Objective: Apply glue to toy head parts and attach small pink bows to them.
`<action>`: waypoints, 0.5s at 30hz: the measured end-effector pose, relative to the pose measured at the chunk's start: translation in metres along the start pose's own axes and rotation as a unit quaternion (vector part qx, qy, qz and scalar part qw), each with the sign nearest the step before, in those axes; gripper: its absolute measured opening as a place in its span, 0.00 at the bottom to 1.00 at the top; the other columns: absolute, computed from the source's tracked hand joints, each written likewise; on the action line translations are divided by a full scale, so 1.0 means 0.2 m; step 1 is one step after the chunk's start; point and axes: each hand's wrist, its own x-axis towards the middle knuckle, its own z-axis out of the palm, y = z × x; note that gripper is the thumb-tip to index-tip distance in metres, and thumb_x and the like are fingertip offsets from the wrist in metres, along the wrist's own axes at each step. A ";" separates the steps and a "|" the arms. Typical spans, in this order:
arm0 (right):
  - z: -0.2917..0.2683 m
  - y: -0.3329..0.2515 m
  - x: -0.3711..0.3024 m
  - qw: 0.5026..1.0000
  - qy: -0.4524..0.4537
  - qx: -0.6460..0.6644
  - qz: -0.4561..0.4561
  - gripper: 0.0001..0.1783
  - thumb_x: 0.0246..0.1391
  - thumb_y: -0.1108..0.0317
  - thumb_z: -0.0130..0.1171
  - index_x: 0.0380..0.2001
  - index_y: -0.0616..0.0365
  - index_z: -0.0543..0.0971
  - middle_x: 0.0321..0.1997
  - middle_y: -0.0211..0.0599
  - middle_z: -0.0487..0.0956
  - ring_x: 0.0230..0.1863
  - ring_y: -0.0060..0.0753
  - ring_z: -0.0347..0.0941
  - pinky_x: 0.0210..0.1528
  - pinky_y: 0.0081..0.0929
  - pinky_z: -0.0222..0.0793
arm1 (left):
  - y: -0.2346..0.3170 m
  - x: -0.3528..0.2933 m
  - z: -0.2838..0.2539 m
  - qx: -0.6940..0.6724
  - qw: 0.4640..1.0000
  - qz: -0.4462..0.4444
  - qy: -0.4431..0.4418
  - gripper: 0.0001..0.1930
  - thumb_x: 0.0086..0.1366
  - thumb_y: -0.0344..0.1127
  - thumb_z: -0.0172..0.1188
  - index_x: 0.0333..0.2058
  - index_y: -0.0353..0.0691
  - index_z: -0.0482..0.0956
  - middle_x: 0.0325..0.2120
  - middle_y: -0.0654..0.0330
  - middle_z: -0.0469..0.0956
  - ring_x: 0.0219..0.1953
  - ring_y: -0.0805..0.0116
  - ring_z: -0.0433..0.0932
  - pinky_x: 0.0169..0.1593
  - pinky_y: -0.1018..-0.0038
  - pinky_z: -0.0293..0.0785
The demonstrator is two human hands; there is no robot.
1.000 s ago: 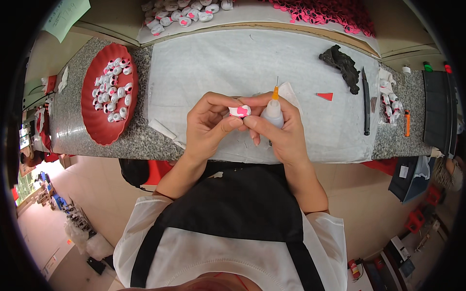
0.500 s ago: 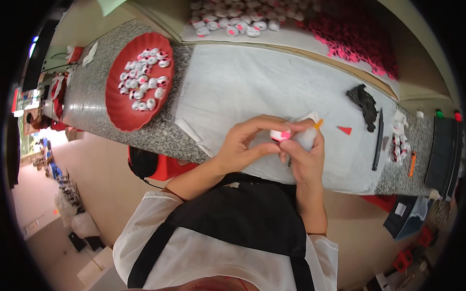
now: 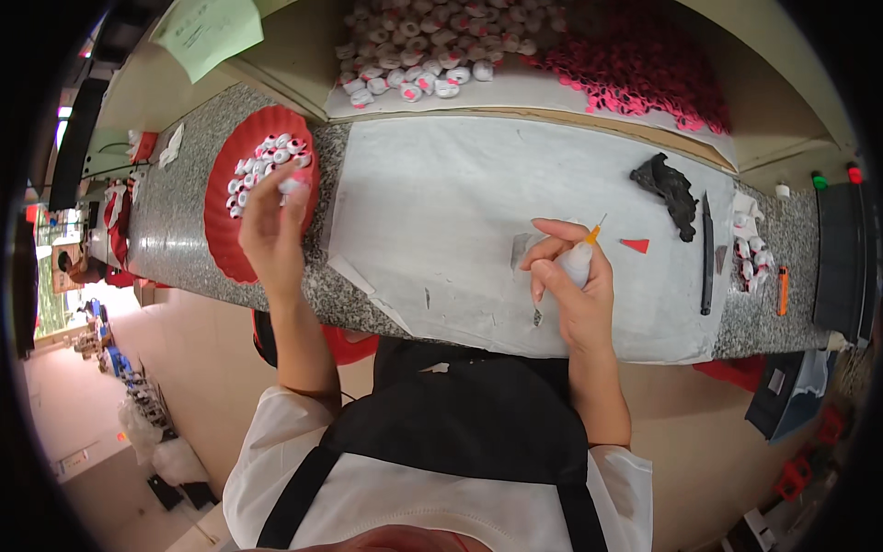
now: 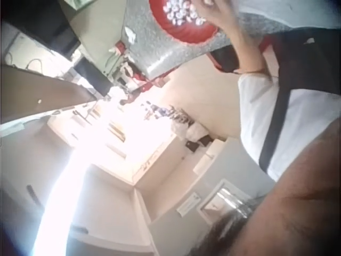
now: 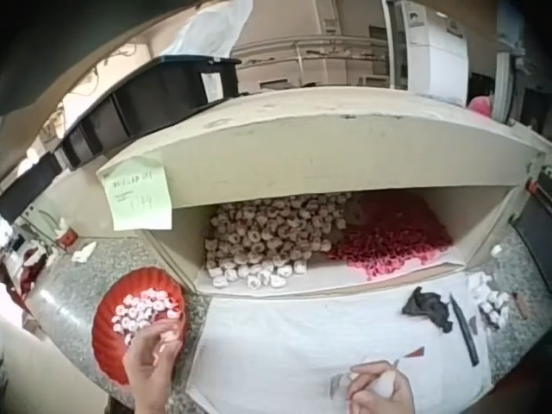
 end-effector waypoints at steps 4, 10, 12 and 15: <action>-0.03 -0.01 -0.01 0.999 0.024 -0.029 -0.006 0.22 0.39 0.76 0.48 0.43 0.65 0.61 0.25 0.38 0.68 0.16 0.20 0.59 0.17 0.16 0.57 | -0.04 0.10 -0.08 0.285 0.953 0.098 -0.010 0.14 0.48 0.27 0.55 0.36 0.38 0.70 0.36 0.57 0.71 0.43 0.64 0.66 0.48 0.69 0.57; -0.04 -0.01 -0.03 0.997 0.011 0.030 -0.065 0.26 0.32 0.72 0.42 0.41 0.62 0.55 0.35 0.45 0.61 0.15 0.23 0.59 0.11 0.16 0.55 | 0.20 0.31 0.39 0.206 0.916 0.301 -0.165 0.14 0.47 0.34 0.56 0.36 0.44 0.71 0.34 0.57 0.71 0.41 0.60 0.67 0.49 0.62 0.53; -0.04 -0.01 -0.04 0.997 -0.017 0.035 -0.059 0.20 0.32 0.73 0.42 0.35 0.62 0.55 0.34 0.46 0.61 0.16 0.24 0.59 0.08 0.15 0.55 | 0.16 0.41 0.62 0.196 0.906 0.305 -0.220 0.14 0.46 0.31 0.55 0.35 0.42 0.72 0.31 0.59 0.73 0.38 0.62 0.68 0.45 0.65 0.59; -0.02 0.01 -0.06 0.997 -0.012 0.023 -0.072 0.16 0.33 0.73 0.42 0.31 0.60 0.55 0.34 0.45 0.61 0.18 0.25 0.60 0.08 0.15 0.56 | -0.02 0.53 0.95 0.288 0.889 0.294 -0.202 0.13 0.45 0.31 0.55 0.34 0.45 0.73 0.29 0.60 0.73 0.35 0.62 0.69 0.42 0.64 0.60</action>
